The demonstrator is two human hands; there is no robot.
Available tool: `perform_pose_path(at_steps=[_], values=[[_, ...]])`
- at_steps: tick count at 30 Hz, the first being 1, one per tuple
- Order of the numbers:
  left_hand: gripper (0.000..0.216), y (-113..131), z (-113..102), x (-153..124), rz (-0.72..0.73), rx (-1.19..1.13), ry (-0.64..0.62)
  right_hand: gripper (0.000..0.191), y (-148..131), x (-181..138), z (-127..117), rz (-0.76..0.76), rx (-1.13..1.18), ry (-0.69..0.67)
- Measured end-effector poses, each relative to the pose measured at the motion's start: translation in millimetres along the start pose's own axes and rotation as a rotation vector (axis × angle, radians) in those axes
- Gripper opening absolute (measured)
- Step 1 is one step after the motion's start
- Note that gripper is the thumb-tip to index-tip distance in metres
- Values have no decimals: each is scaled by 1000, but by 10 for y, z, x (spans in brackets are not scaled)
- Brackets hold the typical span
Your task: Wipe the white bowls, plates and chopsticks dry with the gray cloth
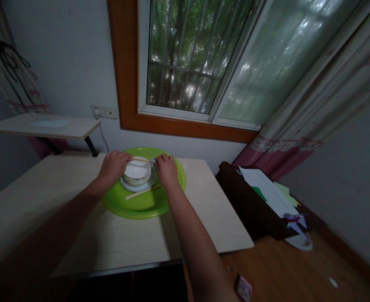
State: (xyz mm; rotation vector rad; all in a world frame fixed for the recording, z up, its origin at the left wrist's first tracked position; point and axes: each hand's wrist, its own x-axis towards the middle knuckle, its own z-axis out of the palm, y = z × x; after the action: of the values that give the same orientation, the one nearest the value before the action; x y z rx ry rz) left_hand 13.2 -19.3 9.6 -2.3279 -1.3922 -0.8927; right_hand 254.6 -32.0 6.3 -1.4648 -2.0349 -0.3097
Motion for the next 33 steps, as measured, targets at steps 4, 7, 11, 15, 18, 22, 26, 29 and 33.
perform_pose_path(at_steps=[4, 7, 11, 15, 18, 22, 26, 29, 33], values=[[21, -33, 46, 8, 29, -14, -7, 14, -7, -4, 7, -27, 24, 1], [21, -27, 76, 11, 83, -41, -43, 14, -47, -4, 8, -75, 48, -11], [19, 29, 97, 4, 197, -86, -71, 17, -160, -2, -6, -200, 67, -63], [20, 60, 99, 2, 226, -119, -74, 21, -241, 3, -26, -248, 65, -72], [20, 39, 92, 11, 163, -109, -62, 20, -223, 5, -21, -202, 40, -51], [22, -18, 85, 22, 41, -118, 9, 17, -131, -1, 2, -68, -22, 9], [25, -70, 95, 24, -29, -121, 57, 16, -35, -4, 11, 67, -52, 20], [25, -118, 110, 26, -96, -110, 50, 17, 48, 2, 23, 163, -31, 13], [26, -161, 117, 32, -151, -96, 50, 19, 176, 14, 52, 284, 89, 122]])
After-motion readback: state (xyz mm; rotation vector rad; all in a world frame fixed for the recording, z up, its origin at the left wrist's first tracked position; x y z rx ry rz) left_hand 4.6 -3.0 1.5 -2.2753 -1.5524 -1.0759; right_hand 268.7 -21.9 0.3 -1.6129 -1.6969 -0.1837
